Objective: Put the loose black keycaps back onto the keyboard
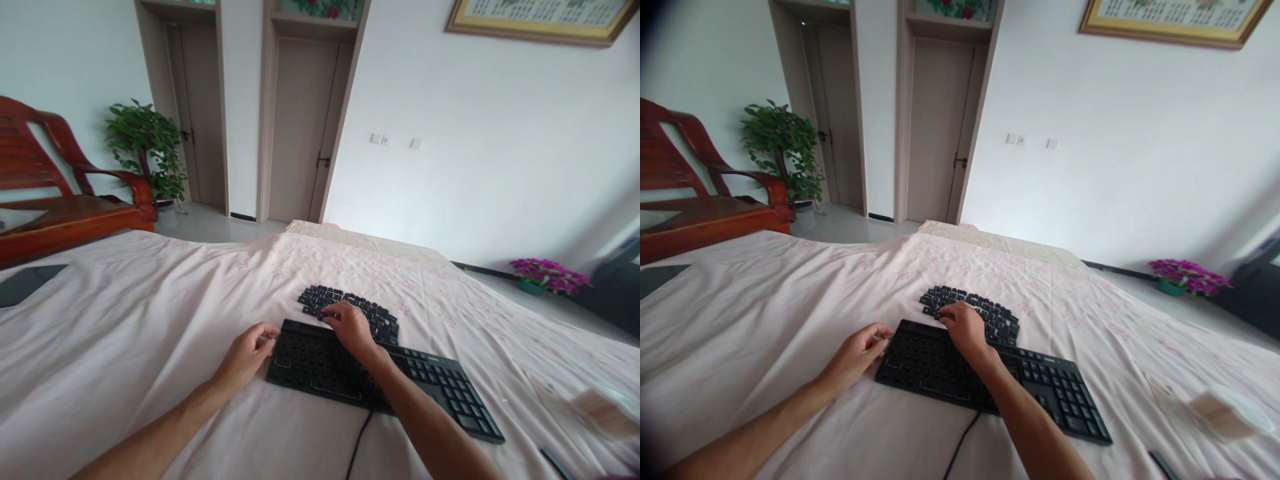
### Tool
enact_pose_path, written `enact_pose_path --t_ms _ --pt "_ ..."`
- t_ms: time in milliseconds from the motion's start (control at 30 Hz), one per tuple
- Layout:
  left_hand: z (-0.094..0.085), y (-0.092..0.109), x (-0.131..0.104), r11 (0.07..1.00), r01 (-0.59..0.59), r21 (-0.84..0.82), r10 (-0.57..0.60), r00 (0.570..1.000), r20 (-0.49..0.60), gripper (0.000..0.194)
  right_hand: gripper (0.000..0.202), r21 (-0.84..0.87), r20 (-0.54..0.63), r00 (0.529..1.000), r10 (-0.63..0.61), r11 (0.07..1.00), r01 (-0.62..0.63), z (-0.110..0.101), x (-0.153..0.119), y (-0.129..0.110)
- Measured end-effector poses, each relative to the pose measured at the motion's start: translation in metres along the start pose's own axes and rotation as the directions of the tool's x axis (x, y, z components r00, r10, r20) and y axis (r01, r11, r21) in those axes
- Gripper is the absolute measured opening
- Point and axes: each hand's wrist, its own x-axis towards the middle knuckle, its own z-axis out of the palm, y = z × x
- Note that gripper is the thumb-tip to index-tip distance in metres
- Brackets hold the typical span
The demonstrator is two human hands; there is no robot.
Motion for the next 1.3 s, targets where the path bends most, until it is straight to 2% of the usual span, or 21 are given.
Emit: enact_pose_path --t_ms 200,333,467,567,667,800,900,1033,1300 --pt "-0.001 -0.002 0.001 0.995 -0.063 0.08 0.062 0.998 0.014 0.029 0.019 -0.088 0.048 0.997 -0.053 0.994 0.057 0.029 0.022 -0.034" --pt "0.0 0.0 0.001 0.992 -0.068 0.103 0.068 0.998 0.01 0.027 0.017 -0.184 0.055 0.992 -0.11 0.976 0.119 0.042 0.041 -0.045" --pt "-0.001 0.004 0.0 0.986 -0.078 0.146 0.076 0.997 0.02 0.027 0.017 -0.265 0.121 0.992 -0.048 0.961 0.079 0.05 0.052 -0.046" --pt "-0.001 0.007 -0.001 0.978 -0.082 0.193 0.081 0.997 0.014 0.029 0.019 -0.26 0.139 0.99 -0.019 0.964 0.055 0.051 0.055 -0.042" --pt "0.0 0.009 -0.002 0.974 -0.068 0.217 0.068 0.998 0.006 0.031 0.021 -0.219 0.086 0.996 -0.009 0.975 0.027 0.042 0.062 -0.033" --pt "0.001 0.01 -0.001 0.977 -0.037 0.211 0.044 0.999 -0.029 0.032 0.024 -0.211 0.039 0.985 0.167 0.965 -0.155 0.02 0.085 -0.009" --pt "0.001 0.012 0.001 0.973 -0.042 0.228 0.054 0.997 -0.048 0.031 0.025 -0.238 0.045 0.969 0.244 0.945 -0.227 0.01 0.103 0.012" --pt "0.001 0.015 0.003 0.966 -0.087 0.242 0.098 0.995 -0.033 0.028 0.023 -0.277 0.076 0.965 0.253 0.935 -0.223 0.015 0.12 0.026" --pt "0.001 0.019 0.003 0.973 -0.079 0.216 0.085 0.996 -0.019 0.028 0.015 -0.353 0.16 0.955 0.249 0.918 -0.181 0.036 0.146 0.025"
